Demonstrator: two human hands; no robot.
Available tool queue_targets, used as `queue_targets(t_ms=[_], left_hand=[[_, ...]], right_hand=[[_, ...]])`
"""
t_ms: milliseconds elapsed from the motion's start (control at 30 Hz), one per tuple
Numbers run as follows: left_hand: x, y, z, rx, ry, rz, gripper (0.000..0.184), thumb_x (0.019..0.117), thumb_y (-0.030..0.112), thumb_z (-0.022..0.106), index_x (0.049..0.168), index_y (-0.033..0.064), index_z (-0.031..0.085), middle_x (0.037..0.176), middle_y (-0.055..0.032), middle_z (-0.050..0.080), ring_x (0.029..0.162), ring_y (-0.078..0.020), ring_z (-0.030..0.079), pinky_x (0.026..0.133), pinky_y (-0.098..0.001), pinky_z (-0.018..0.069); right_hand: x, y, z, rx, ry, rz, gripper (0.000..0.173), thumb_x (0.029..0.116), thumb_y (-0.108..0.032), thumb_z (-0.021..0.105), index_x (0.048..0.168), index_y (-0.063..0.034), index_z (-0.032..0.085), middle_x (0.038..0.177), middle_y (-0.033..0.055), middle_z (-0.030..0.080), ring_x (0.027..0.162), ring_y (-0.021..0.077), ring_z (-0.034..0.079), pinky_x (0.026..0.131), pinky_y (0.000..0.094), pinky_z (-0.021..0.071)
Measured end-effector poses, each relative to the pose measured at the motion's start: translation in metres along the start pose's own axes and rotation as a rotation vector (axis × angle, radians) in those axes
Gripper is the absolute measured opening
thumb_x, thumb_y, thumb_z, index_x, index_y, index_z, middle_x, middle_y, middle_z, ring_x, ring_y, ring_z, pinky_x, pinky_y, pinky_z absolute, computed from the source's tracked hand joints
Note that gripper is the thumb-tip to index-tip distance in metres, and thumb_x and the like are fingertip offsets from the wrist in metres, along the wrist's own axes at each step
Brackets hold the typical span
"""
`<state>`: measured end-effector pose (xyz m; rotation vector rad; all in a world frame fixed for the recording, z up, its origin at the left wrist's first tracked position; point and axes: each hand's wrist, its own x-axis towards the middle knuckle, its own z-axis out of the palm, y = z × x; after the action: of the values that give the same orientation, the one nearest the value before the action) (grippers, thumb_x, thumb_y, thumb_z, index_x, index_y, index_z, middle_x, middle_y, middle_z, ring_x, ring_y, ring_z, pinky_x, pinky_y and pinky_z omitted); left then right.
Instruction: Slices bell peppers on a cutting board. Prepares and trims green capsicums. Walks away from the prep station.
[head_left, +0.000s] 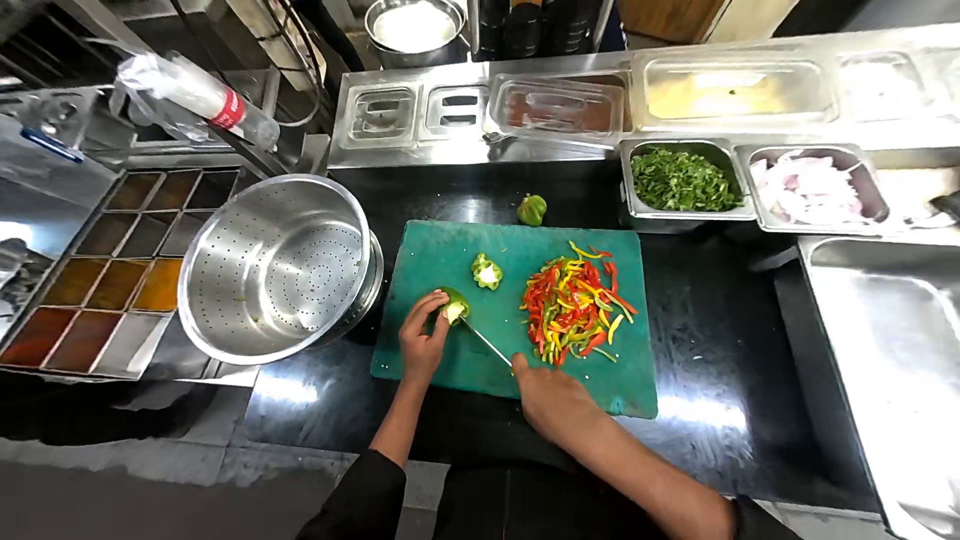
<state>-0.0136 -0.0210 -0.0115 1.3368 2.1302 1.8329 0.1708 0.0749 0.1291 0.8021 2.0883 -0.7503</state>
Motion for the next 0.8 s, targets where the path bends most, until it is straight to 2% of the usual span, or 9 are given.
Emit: queue_targets(t_ms=[100, 167, 233, 333, 433, 500, 633, 733, 800], left_hand=[[0.025, 0.003, -0.009, 0.034, 0.019, -0.231, 0.027, 0.1021, 0.003, 0.054, 0.125, -0.0064, 0.065, 0.125, -0.0190, 0.067, 0.111, -0.0196, 0.067, 0.099, -0.0353, 0.0533], [0.045, -0.004, -0.019, 0.047, 0.017, -0.355, 0.030, 0.1057, 0.006, 0.048, 0.130, -0.0055, 0.062, 0.130, -0.0205, 0.065, 0.117, -0.0238, 0.064, 0.104, -0.0401, 0.0500], [0.059, -0.014, -0.025, 0.107, 0.043, -0.409, 0.030, 0.1064, 0.008, 0.046, 0.127, -0.0035, 0.066, 0.127, -0.0198, 0.067, 0.118, -0.0247, 0.064, 0.105, -0.0422, 0.0481], [0.062, -0.010, -0.028, 0.127, 0.026, -0.415, 0.031, 0.1084, 0.018, 0.050, 0.124, -0.0016, 0.068, 0.123, -0.0179, 0.069, 0.116, -0.0228, 0.064, 0.104, -0.0417, 0.0481], [0.051, -0.008, -0.031, 0.127, -0.100, -0.345, 0.037, 0.1030, 0.017, 0.061, 0.135, -0.0006, 0.061, 0.141, -0.0197, 0.058, 0.125, -0.0291, 0.059, 0.105, -0.0458, 0.0492], [0.048, -0.008, -0.029, 0.156, -0.116, -0.366, 0.046, 0.0967, 0.011, 0.070, 0.140, 0.0016, 0.057, 0.145, -0.0212, 0.054, 0.126, -0.0324, 0.059, 0.104, -0.0477, 0.0509], [0.054, 0.002, -0.031, 0.028, -0.056, -0.585, 0.037, 0.1015, 0.005, 0.056, 0.138, -0.0006, 0.059, 0.133, -0.0222, 0.062, 0.114, -0.0288, 0.063, 0.098, -0.0452, 0.0508], [0.049, 0.019, -0.026, -0.184, -0.075, -0.803, 0.035, 0.1065, 0.008, 0.046, 0.139, -0.0009, 0.055, 0.126, -0.0206, 0.061, 0.102, -0.0253, 0.062, 0.087, -0.0422, 0.0529], [0.044, 0.028, -0.021, -0.219, -0.083, -0.859, 0.031, 0.1084, 0.010, 0.044, 0.135, 0.0001, 0.057, 0.116, -0.0187, 0.063, 0.089, -0.0247, 0.067, 0.076, -0.0415, 0.0588]], right_hand=[[0.005, 0.010, -0.009, 0.056, -0.028, -0.073, 0.041, 0.1064, -0.011, 0.045, 0.146, -0.0060, 0.038, 0.119, 0.0265, 0.063, 0.108, 0.0442, 0.066, 0.088, 0.0593, 0.0534], [0.014, 0.022, -0.012, 0.106, -0.054, -0.104, 0.039, 0.1090, -0.019, 0.042, 0.146, -0.0073, 0.038, 0.106, 0.0227, 0.063, 0.086, 0.0368, 0.069, 0.075, 0.0528, 0.0561], [0.020, 0.030, -0.010, 0.172, -0.079, -0.110, 0.038, 0.1105, -0.024, 0.038, 0.146, -0.0094, 0.037, 0.095, 0.0180, 0.061, 0.070, 0.0293, 0.065, 0.066, 0.0463, 0.0559], [0.024, 0.036, -0.004, 0.255, -0.091, -0.121, 0.038, 0.1112, -0.027, 0.037, 0.145, -0.0102, 0.038, 0.091, 0.0153, 0.059, 0.066, 0.0259, 0.064, 0.063, 0.0433, 0.0554], [0.031, 0.041, 0.011, 0.326, -0.069, -0.144, 0.037, 0.1114, -0.029, 0.036, 0.144, -0.0119, 0.039, 0.088, 0.0137, 0.060, 0.062, 0.0249, 0.063, 0.060, 0.0423, 0.0555], [0.032, 0.042, 0.021, 0.356, -0.040, -0.141, 0.037, 0.1110, -0.030, 0.037, 0.143, -0.0126, 0.041, 0.088, 0.0135, 0.060, 0.061, 0.0247, 0.063, 0.059, 0.0420, 0.0552], [0.026, 0.045, 0.039, 0.439, 0.012, -0.154, 0.039, 0.1108, -0.031, 0.039, 0.146, -0.0140, 0.041, 0.086, 0.0132, 0.061, 0.059, 0.0244, 0.063, 0.058, 0.0422, 0.0555], [0.018, 0.052, 0.048, 0.498, 0.052, -0.188, 0.035, 0.1108, -0.031, 0.039, 0.141, -0.0131, 0.044, 0.082, 0.0108, 0.059, 0.056, 0.0225, 0.061, 0.056, 0.0402, 0.0547], [0.011, 0.055, 0.051, 0.498, 0.082, -0.192, 0.035, 0.1108, -0.032, 0.040, 0.140, -0.0127, 0.046, 0.085, 0.0121, 0.061, 0.060, 0.0247, 0.063, 0.059, 0.0424, 0.0550]])
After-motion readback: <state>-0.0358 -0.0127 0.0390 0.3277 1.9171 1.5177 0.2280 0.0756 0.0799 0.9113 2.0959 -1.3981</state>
